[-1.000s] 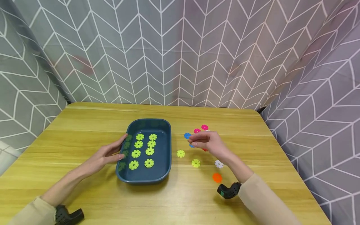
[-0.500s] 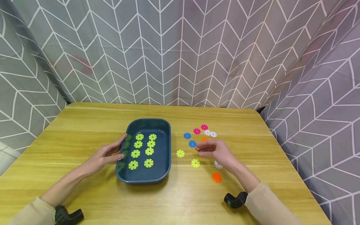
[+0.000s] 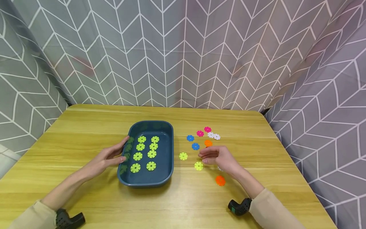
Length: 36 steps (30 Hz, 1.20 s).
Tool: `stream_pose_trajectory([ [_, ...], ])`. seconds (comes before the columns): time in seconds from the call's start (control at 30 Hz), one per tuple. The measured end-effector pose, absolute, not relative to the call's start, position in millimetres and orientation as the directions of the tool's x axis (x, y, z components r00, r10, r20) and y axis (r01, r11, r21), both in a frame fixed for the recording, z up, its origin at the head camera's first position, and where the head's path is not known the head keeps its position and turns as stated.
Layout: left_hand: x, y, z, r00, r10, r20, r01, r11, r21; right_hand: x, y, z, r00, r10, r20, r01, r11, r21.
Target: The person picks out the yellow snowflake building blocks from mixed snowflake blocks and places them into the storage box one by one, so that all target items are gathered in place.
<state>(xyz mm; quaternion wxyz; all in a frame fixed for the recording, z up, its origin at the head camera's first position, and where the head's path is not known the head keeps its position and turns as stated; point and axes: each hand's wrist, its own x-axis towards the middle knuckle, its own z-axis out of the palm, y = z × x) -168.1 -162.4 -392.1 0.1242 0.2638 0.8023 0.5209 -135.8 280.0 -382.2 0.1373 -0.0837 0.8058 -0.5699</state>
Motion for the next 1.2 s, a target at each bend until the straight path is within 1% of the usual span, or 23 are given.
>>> stream_pose_trajectory([
  [0.37, -169, -164, -395, -0.835, 0.548, 0.06, 0.278, 0.324, 0.904, -138, 276, -391, -0.935, -0.33, -0.128, 0.016, 0.322, -0.947],
  [0.63, -169, -163, -394, -0.837, 0.544, 0.056, 0.281, 0.339, 0.898, -139, 277, -397, -0.939, -0.318, -0.131, 0.02, 0.331, -0.943],
  [1.2, -170, -162, -392, -0.828, 0.555, 0.078, 0.294, 0.312, 0.904, -137, 273, -399, -0.943, -0.319, -0.095, -0.06, 0.441, -0.895],
])
